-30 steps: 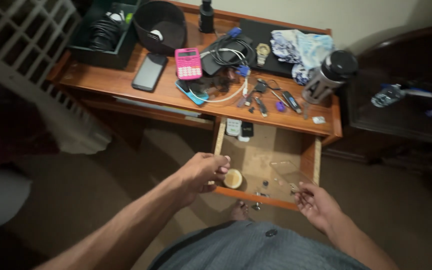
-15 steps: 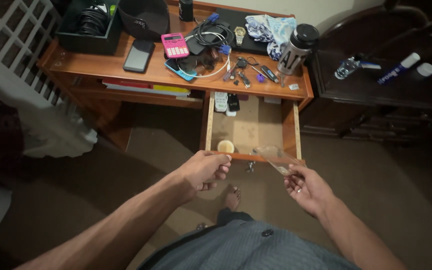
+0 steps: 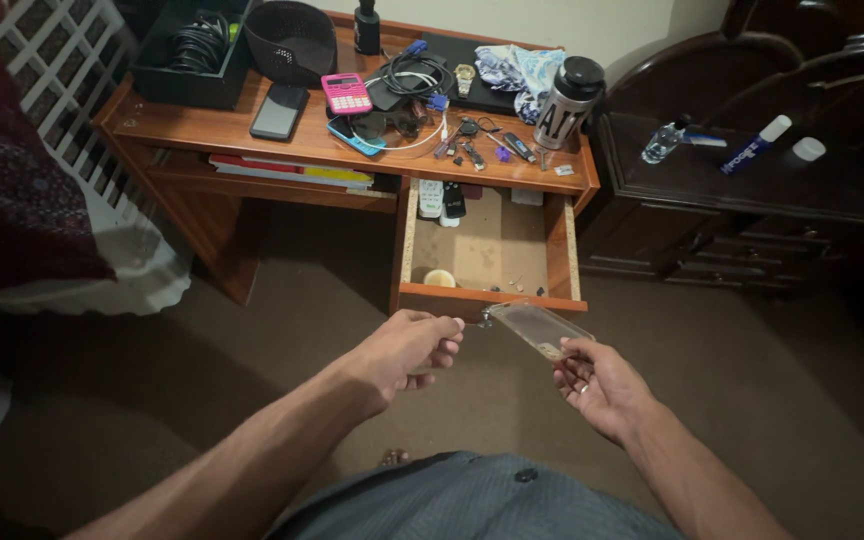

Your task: Cleaning electronic devices with a cloth and organizing various items within a desk drawer.

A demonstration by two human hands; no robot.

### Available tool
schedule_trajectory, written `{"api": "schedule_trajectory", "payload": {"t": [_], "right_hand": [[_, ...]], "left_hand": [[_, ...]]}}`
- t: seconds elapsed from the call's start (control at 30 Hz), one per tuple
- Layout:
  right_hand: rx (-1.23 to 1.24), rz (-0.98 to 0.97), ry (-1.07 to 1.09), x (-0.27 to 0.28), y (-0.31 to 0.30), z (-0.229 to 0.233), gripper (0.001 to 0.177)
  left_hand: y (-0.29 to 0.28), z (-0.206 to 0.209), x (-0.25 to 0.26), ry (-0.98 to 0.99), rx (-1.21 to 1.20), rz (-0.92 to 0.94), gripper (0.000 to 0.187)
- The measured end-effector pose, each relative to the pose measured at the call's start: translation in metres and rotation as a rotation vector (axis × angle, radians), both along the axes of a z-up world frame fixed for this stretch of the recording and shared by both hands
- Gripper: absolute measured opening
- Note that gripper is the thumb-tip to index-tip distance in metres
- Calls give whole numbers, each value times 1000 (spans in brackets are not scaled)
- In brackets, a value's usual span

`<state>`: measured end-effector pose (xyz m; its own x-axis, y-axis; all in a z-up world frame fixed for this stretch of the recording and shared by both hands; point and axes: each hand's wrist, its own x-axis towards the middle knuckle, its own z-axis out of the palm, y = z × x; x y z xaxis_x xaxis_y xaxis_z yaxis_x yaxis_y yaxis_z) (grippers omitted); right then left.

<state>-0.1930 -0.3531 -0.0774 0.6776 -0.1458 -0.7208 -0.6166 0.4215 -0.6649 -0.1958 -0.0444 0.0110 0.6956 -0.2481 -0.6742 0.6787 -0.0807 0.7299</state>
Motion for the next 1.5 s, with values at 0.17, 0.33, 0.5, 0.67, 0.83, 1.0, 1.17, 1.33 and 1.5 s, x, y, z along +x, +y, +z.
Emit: {"api": "schedule_trajectory", "payload": {"t": [0.17, 0.33, 0.5, 0.67, 0.83, 1.0, 1.17, 1.33, 1.5], "right_hand": [[1, 19, -15, -14, -10, 6, 16], [-9, 0, -1, -29, -19, 15, 18], [1, -3, -7, -33, -33, 13, 18], [11, -1, -10, -34, -44, 0, 18], [13, -25, -5, -35, -44, -14, 20], [14, -61, 3, -20, -48, -41, 20], [11, -85, 5, 11, -35, -45, 21], [-2, -115, 21, 48, -30, -54, 26], [16, -79, 25, 103, -33, -73, 26]], "left_hand": [[-14, 12, -17, -13, 0, 11, 19], [-27, 17, -26, -48, 6, -31, 21], [-43, 23, -30, -46, 31, -36, 21], [-50, 28, -35, -38, 21, -45, 19], [-47, 13, -32, -21, -10, -45, 20], [-36, 13, -23, -8, 9, -47, 20], [-15, 4, -2, -5, -54, -21, 20], [3, 1, 25, 66, 25, 4, 19], [20, -4, 48, 68, 28, 43, 19]]}}
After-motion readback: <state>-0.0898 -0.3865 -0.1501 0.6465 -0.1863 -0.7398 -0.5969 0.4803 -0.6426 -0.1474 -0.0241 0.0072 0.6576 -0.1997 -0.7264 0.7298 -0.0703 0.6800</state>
